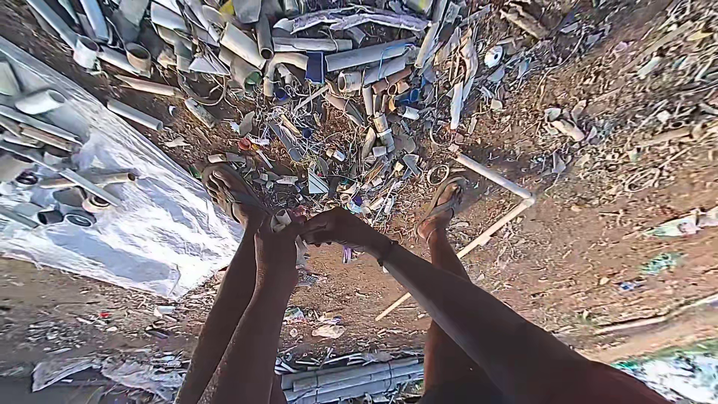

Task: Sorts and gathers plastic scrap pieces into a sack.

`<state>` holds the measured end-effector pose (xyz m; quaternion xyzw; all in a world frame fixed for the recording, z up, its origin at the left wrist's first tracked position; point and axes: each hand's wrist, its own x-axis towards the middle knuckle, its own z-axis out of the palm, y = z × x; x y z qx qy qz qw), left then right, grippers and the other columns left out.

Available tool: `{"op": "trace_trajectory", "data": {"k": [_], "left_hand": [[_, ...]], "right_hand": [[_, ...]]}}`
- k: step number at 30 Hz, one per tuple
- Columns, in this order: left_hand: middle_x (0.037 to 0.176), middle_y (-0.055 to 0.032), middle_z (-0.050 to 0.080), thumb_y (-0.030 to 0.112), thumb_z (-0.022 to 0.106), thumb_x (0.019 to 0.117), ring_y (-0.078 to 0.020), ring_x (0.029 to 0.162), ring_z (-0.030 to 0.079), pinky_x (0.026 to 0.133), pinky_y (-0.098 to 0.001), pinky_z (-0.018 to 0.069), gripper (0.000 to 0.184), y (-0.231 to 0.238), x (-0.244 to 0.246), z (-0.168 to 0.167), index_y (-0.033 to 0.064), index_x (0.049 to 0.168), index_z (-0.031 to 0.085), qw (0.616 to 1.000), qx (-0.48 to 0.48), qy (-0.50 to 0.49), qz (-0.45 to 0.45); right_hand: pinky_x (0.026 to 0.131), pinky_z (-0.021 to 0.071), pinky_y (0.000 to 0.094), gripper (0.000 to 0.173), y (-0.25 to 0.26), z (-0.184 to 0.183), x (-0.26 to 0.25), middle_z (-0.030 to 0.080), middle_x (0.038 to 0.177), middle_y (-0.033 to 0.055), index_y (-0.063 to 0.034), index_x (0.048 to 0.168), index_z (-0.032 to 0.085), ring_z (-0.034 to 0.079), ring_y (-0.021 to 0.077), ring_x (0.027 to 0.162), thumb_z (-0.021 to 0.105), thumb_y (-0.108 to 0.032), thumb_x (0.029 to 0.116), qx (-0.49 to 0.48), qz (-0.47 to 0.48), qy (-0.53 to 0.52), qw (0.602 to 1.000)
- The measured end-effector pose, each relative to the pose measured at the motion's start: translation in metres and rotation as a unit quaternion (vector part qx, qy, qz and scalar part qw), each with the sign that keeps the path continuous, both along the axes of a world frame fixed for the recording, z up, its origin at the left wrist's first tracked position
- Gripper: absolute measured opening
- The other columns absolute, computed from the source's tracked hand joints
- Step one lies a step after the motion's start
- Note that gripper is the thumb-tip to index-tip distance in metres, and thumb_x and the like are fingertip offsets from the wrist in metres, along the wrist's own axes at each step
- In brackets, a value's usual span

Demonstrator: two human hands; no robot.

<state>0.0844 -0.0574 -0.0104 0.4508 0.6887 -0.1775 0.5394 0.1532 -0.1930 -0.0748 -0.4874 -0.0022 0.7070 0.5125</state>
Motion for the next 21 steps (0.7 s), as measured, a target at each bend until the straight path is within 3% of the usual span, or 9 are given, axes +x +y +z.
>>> {"op": "trace_trajectory", "data": {"k": [2, 5, 7, 10, 11, 14, 17, 19, 21], "left_hand": [[0.098, -0.0151, 0.068, -0.002, 0.065, 0.0939, -0.0228, 0.080, 0.070, 0.070, -0.0392, 0.0614, 0.026, 0.005, 0.003, 0.003, -0.0003, 0.119, 0.059, 0.999, 0.005, 0.003, 0.046], [0.096, -0.0157, 0.066, -0.005, 0.061, 0.0961, -0.0228, 0.076, 0.070, 0.068, -0.0370, 0.0615, 0.026, 0.013, 0.014, 0.014, -0.0004, 0.121, 0.057, 0.996, -0.008, 0.025, 0.084], [0.096, -0.0163, 0.066, -0.006, 0.060, 0.0958, -0.0231, 0.076, 0.070, 0.068, -0.0365, 0.0618, 0.026, 0.016, 0.017, 0.018, -0.0007, 0.121, 0.057, 0.995, -0.019, 0.028, 0.093], [0.090, -0.0158, 0.067, -0.007, 0.061, 0.0941, -0.0222, 0.071, 0.069, 0.066, -0.0343, 0.0614, 0.022, 0.019, 0.017, 0.021, -0.0026, 0.116, 0.058, 0.995, -0.027, 0.026, 0.095], [0.087, -0.0151, 0.067, -0.007, 0.061, 0.0940, -0.0211, 0.069, 0.069, 0.064, -0.0325, 0.0612, 0.020, 0.021, 0.018, 0.021, -0.0030, 0.114, 0.059, 0.995, -0.030, 0.023, 0.093], [0.086, -0.0151, 0.067, -0.007, 0.061, 0.0940, -0.0205, 0.068, 0.069, 0.063, -0.0315, 0.0611, 0.021, 0.025, 0.020, 0.026, -0.0040, 0.114, 0.058, 0.993, -0.043, 0.023, 0.103], [0.087, -0.0154, 0.066, -0.007, 0.061, 0.0937, -0.0206, 0.067, 0.068, 0.062, -0.0323, 0.0604, 0.021, 0.032, 0.022, 0.030, -0.0038, 0.114, 0.059, 0.993, -0.061, 0.015, 0.103], [0.088, -0.0144, 0.065, -0.008, 0.062, 0.0923, -0.0185, 0.064, 0.066, 0.060, -0.0304, 0.0592, 0.026, 0.038, 0.021, 0.033, -0.0032, 0.118, 0.059, 0.995, -0.084, 0.009, 0.049], [0.096, -0.0137, 0.064, -0.003, 0.063, 0.0930, -0.0166, 0.068, 0.065, 0.064, -0.0304, 0.0581, 0.034, 0.044, 0.020, 0.037, -0.0014, 0.127, 0.058, 0.989, -0.129, 0.008, -0.077]], "right_hand": [[0.063, 0.0523, 0.0261, 0.018, -0.007, -0.041, -0.006, 0.072, 0.083, 0.0038, -0.0025, 0.100, 0.074, 0.062, 0.0082, 0.068, 0.071, -0.020, 0.0976, -0.100, 0.014, -0.082, 0.992], [0.087, 0.0560, 0.0556, 0.044, 0.006, -0.109, -0.020, 0.072, 0.111, 0.0136, -0.0075, 0.122, 0.070, 0.069, 0.0306, 0.102, 0.075, -0.039, 0.0916, -0.294, 0.168, -0.272, 0.901], [0.091, 0.0549, 0.0585, 0.062, 0.021, -0.129, -0.031, 0.063, 0.129, 0.0206, -0.0022, 0.132, 0.062, 0.064, 0.0383, 0.118, 0.079, -0.041, 0.0865, -0.327, 0.270, -0.350, 0.835], [0.084, 0.0562, 0.0600, 0.074, 0.035, -0.150, -0.044, 0.053, 0.144, 0.0270, 0.0013, 0.139, 0.056, 0.065, 0.0441, 0.114, 0.084, -0.034, 0.0805, -0.331, 0.340, -0.414, 0.777], [0.083, 0.0565, 0.0608, 0.072, 0.039, -0.154, -0.041, 0.055, 0.140, 0.0277, 0.0021, 0.139, 0.056, 0.065, 0.0446, 0.112, 0.083, -0.033, 0.0821, -0.333, 0.344, -0.418, 0.772], [0.086, 0.0554, 0.0600, 0.058, 0.039, -0.142, -0.029, 0.063, 0.126, 0.0255, 0.0027, 0.127, 0.062, 0.065, 0.0425, 0.114, 0.072, -0.041, 0.0906, -0.313, 0.380, -0.379, 0.783], [0.076, 0.0536, 0.0604, 0.047, 0.022, -0.129, -0.010, 0.069, 0.099, 0.0191, -0.0027, 0.109, 0.066, 0.068, 0.0374, 0.094, 0.073, -0.045, 0.0890, -0.296, 0.299, -0.317, 0.850], [0.074, 0.0515, 0.0572, 0.035, 0.010, -0.122, 0.006, 0.066, 0.087, 0.0160, -0.0025, 0.101, 0.067, 0.065, 0.0327, 0.082, 0.072, -0.036, 0.0934, -0.265, 0.225, -0.270, 0.898], [0.077, 0.0532, 0.0530, 0.034, 0.005, -0.113, 0.026, 0.065, 0.088, 0.0183, 0.0051, 0.107, 0.066, 0.064, 0.0301, 0.078, 0.068, -0.027, 0.0981, -0.221, 0.198, -0.244, 0.923]]}}
